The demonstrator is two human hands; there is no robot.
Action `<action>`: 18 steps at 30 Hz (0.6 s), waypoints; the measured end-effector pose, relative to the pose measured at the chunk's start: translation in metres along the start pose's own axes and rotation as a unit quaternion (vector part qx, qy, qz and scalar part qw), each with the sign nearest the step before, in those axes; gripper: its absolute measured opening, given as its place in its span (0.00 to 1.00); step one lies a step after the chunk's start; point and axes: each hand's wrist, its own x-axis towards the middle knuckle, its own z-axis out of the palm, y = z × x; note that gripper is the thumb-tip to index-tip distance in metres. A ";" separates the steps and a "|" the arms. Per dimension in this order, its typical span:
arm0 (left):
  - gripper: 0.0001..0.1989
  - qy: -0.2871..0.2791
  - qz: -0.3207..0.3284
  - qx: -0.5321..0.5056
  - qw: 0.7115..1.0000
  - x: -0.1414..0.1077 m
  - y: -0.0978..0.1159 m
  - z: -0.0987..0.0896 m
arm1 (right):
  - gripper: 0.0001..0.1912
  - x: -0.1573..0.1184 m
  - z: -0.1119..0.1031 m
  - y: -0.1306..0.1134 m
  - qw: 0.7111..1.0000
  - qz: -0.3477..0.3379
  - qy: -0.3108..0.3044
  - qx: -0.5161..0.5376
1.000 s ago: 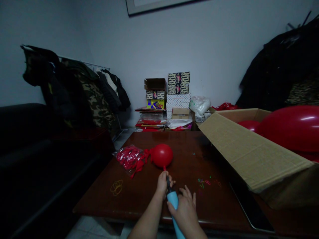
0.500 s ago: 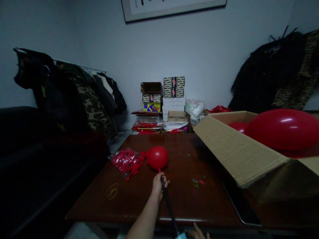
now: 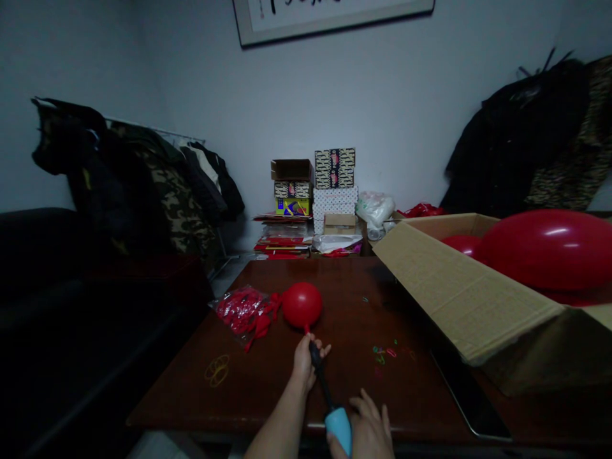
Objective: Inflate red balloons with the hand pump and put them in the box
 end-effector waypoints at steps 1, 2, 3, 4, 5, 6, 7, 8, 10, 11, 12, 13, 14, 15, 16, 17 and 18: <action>0.15 -0.002 0.001 0.002 1.000 0.001 -0.001 0.000 | 0.25 0.007 -0.006 -0.007 1.000 0.000 0.014 0.004; 0.16 -0.002 0.001 0.003 1.000 0.001 -0.001 -0.001 | 0.25 0.015 -0.010 -0.014 1.000 0.001 0.028 0.007; 0.17 -0.001 0.000 0.006 1.000 0.002 -0.001 -0.001 | 0.25 0.023 -0.012 -0.020 0.999 0.002 0.044 0.010; 0.18 0.000 -0.002 0.009 1.000 0.003 -0.001 0.000 | 0.24 0.030 -0.013 -0.026 0.998 0.004 0.060 0.013; 0.20 0.003 -0.004 0.012 1.000 0.003 -0.001 0.000 | 0.24 0.037 -0.012 -0.030 0.997 0.004 0.072 0.015; 0.21 0.005 -0.006 0.016 1.000 0.004 -0.001 0.000 | 0.23 0.043 -0.010 -0.033 0.997 0.002 0.081 0.017; 0.22 0.007 -0.007 0.020 1.000 0.005 -0.001 0.001 | 0.23 0.048 -0.008 -0.034 0.996 0.002 0.089 0.017; 0.23 0.008 -0.006 0.024 1.000 0.005 -0.001 0.001 | 0.23 0.052 -0.006 -0.035 0.995 0.002 0.095 0.016; 0.24 0.010 0.002 0.036 0.999 0.006 -0.002 0.001 | 0.22 0.054 -0.004 -0.034 0.995 0.006 0.095 0.011; 0.24 0.012 0.007 0.044 0.999 0.006 -0.003 0.001 | 0.22 0.053 -0.003 -0.034 0.996 0.009 0.091 0.008; 0.24 0.015 0.013 0.051 0.999 0.006 -0.004 0.001 | 0.22 0.051 -0.004 -0.033 0.996 0.012 0.086 0.004; 0.24 0.018 0.018 0.055 0.998 0.006 -0.005 0.001 | 0.22 0.048 -0.005 -0.032 0.997 0.015 0.080 0.000; 0.23 0.021 0.022 0.056 0.998 0.005 -0.006 0.001 | 0.23 0.044 -0.007 -0.031 0.997 0.016 0.074 -0.004; 0.23 0.023 0.025 0.054 0.998 0.005 -0.006 0.001 | 0.23 0.039 -0.008 -0.029 0.997 0.017 0.069 -0.008; 0.23 0.023 0.025 0.051 0.998 0.004 -0.006 0.001 | 0.24 0.033 -0.008 -0.025 0.998 0.017 0.064 -0.012; 0.23 0.023 0.025 0.047 0.998 0.004 -0.006 0.001 | 0.24 0.027 -0.007 -0.021 0.998 0.012 0.058 -0.014; 0.24 0.023 0.025 0.044 0.998 0.003 -0.006 0.001 | 0.25 0.020 -0.005 -0.014 0.999 0.005 0.044 -0.014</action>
